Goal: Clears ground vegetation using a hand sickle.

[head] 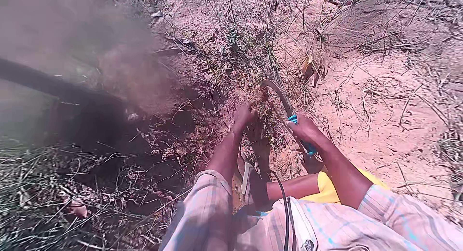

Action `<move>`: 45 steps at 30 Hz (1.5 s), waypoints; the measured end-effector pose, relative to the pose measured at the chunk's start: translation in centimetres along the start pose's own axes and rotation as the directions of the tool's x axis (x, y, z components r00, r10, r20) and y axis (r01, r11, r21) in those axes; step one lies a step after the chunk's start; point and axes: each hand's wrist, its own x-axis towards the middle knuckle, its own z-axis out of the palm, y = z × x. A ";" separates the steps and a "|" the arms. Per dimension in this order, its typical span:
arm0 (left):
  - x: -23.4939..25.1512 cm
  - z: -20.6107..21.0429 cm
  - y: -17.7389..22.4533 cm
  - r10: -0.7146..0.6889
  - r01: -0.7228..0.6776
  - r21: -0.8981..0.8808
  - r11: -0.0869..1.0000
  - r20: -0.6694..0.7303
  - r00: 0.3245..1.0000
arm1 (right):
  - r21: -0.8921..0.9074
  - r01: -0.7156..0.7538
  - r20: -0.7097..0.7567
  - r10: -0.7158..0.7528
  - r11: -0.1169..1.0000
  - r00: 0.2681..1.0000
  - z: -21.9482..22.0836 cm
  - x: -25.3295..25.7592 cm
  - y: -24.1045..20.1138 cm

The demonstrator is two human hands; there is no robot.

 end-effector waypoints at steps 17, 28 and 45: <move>2.1 1.6 4.7 0.352 -0.381 0.445 0.811 0.150 0.924 | 0.632 0.341 -0.386 -0.099 0.696 0.917 1.1 -0.7 -0.9; 8.5 -1.4 7.7 0.203 -0.255 0.591 0.765 0.155 0.967 | 0.685 0.438 -0.453 -0.130 0.581 0.882 -0.1 -0.9 -0.9; 6.1 -1.2 3.4 -0.165 0.165 -0.124 0.978 0.011 0.986 | 0.180 0.134 -0.249 -0.086 0.974 0.965 3.0 0.2 0.1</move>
